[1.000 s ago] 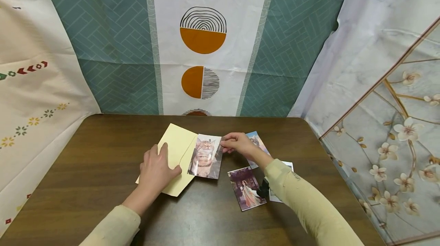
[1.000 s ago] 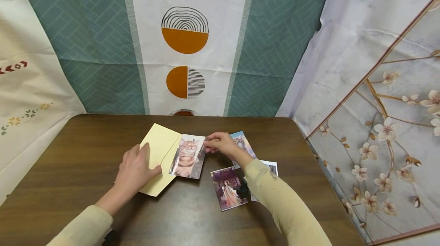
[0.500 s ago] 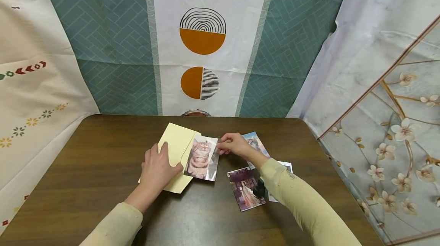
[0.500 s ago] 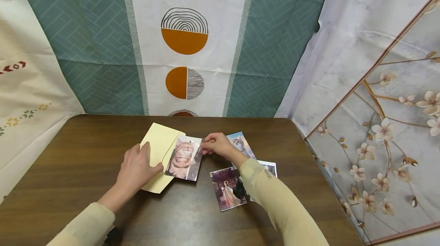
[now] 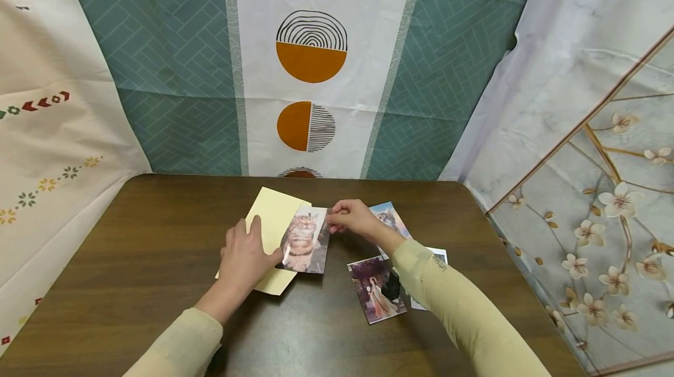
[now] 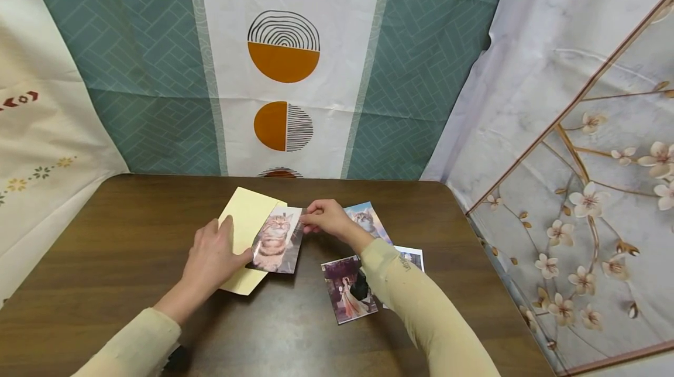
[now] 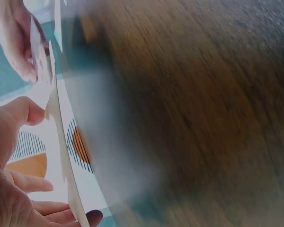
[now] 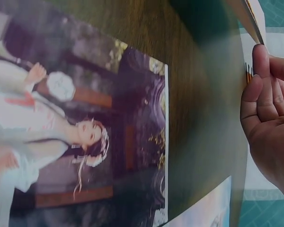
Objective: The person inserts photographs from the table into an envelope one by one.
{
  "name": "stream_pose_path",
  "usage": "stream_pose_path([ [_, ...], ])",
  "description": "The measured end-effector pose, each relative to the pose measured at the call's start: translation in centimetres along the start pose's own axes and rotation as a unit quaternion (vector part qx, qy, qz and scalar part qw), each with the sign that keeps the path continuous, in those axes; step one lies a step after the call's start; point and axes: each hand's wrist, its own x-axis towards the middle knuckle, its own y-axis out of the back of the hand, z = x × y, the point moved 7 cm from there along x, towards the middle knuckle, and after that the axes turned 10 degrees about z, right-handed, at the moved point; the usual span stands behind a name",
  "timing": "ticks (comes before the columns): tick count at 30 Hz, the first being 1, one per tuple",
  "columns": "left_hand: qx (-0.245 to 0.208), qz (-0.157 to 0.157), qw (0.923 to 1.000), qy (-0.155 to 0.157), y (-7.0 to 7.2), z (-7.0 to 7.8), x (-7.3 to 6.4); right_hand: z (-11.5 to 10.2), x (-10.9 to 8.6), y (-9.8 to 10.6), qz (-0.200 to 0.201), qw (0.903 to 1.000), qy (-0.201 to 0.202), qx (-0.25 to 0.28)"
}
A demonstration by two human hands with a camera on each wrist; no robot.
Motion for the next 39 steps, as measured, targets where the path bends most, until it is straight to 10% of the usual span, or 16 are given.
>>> stream_pose_path([
  [39, -0.024, 0.032, 0.9991, -0.009, 0.0, 1.4, -0.1, 0.7, 0.1, -0.5, 0.016, 0.9968, -0.02, 0.076],
])
